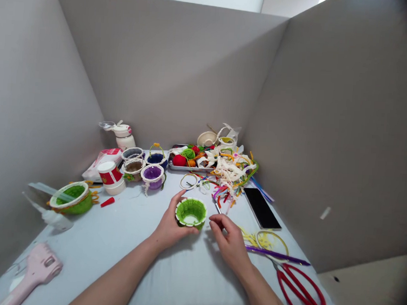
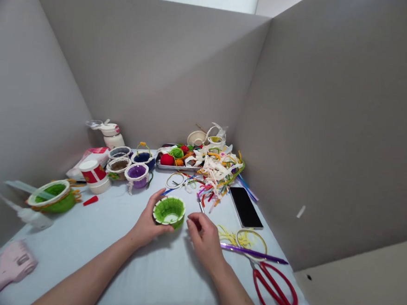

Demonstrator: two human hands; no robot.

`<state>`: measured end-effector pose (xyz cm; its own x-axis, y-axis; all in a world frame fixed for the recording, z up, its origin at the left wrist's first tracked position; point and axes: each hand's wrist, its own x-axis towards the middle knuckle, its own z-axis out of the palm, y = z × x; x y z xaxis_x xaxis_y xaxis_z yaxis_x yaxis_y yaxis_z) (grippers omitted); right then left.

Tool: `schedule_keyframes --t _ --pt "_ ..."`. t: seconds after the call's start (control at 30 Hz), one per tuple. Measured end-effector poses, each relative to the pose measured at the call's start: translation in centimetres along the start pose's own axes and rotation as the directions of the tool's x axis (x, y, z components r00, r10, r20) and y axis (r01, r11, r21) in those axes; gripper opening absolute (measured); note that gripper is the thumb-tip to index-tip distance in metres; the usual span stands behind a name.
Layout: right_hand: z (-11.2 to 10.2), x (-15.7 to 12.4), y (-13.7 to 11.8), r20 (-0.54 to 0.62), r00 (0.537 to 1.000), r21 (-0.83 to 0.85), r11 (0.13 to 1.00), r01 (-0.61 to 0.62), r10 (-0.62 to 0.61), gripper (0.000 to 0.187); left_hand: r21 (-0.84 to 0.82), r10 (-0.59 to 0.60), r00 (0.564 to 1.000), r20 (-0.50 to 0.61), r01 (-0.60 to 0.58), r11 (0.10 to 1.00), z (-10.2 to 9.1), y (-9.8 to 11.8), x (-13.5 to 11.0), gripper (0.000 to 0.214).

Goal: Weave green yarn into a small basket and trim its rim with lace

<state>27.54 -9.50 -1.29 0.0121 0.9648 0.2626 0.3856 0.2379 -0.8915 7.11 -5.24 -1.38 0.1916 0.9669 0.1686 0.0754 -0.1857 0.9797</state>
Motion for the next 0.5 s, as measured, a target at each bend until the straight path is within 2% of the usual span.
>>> schedule_keyframes --t 0.2,0.33,0.5 --pt "-0.4 0.11 -0.56 -0.021 0.999 -0.016 0.999 0.034 -0.034 0.021 -0.009 -0.01 0.998 0.056 0.011 1.0 -0.47 -0.36 0.15 0.101" --pt "-0.75 0.44 -0.68 -0.048 0.999 -0.031 0.999 0.022 -0.023 0.022 -0.131 0.071 0.99 0.119 -0.055 0.99 -0.78 -0.67 0.29 0.106" --pt "-0.73 0.73 -0.39 -0.064 0.998 -0.053 0.999 -0.007 0.003 0.022 -0.168 0.131 0.984 0.122 -0.11 0.98 -0.86 -0.88 0.3 0.086"
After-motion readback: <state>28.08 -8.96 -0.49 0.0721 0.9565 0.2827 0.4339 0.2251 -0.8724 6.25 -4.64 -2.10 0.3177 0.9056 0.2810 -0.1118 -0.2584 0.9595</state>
